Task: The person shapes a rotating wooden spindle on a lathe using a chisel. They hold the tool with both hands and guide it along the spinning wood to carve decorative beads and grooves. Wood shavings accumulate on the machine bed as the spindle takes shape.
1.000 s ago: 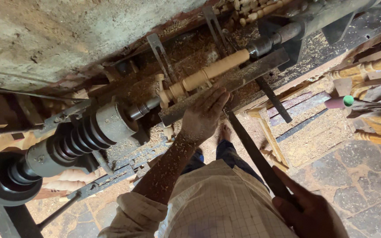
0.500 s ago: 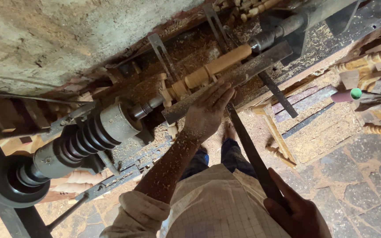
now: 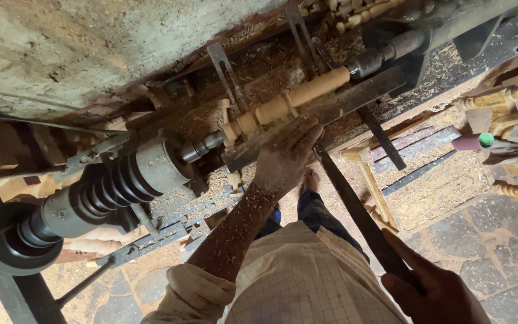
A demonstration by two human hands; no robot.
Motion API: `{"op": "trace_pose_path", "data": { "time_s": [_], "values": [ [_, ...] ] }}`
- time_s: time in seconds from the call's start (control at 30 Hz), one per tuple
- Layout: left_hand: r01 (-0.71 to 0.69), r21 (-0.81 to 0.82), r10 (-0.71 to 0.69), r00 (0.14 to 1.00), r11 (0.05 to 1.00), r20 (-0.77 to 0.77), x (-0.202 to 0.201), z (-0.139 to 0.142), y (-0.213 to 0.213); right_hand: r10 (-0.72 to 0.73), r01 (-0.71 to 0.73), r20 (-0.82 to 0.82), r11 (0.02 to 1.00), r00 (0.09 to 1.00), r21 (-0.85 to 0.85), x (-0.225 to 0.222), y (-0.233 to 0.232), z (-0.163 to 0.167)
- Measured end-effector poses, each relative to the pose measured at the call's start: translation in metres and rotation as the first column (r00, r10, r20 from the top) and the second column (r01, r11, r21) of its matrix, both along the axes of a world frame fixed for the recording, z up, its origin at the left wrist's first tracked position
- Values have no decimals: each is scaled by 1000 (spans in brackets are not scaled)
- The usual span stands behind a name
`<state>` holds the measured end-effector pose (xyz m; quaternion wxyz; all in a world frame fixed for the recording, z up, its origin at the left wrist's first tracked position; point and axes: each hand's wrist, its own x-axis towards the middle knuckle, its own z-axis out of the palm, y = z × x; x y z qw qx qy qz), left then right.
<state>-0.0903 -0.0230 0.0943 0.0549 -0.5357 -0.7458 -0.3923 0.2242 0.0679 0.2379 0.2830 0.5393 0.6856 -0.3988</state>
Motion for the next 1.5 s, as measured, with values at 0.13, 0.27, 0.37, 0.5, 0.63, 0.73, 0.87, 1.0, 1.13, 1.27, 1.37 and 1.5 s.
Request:
{"op": "trace_pose_path", "data": {
  "time_s": [0.13,0.27,0.37,0.5,0.63,0.73,0.87,1.0,1.13,1.27,1.37,1.5],
  "values": [
    [-26,27,26,1000,999,11,3,1,5,-31,33,-115,999,993,17,5,14,-1],
    [-50,43,50,999,998,11,7,7,9,2,-3,-27,1000,1000,-16,14,23,1],
    [-38,69,39,999,997,-13,8,10,9,132,-127,-239,991,962,35,16,27,5],
    [-50,42,51,998,998,-26,7,10,11,29,-27,-267,1000,963,10,10,19,8],
    [-53,6,53,997,999,-49,13,10,11,15,-18,-47,998,999,-65,6,13,14],
    [-41,8,41,999,999,-23,22,16,19,10,-11,-18,998,1000,-62,8,37,27],
    [-81,15,81,996,997,-21,27,30,31,29,-27,14,992,999,-121,6,99,41],
    [-139,23,139,990,990,-31,24,40,47,101,-103,-20,982,995,-159,-2,146,46],
    [-192,-8,192,981,981,-13,26,39,63,153,-155,-26,968,988,-197,-12,186,44],
    [-248,-16,246,967,969,-65,31,32,81,215,-208,13,957,976,-203,-20,223,40],
    [-284,-21,283,958,959,-45,35,24,93,207,-194,24,947,978,-257,-24,247,36],
    [-306,-14,304,950,952,-71,38,16,106,243,-245,-47,909,969,-337,-27,271,31]
  ]
}}
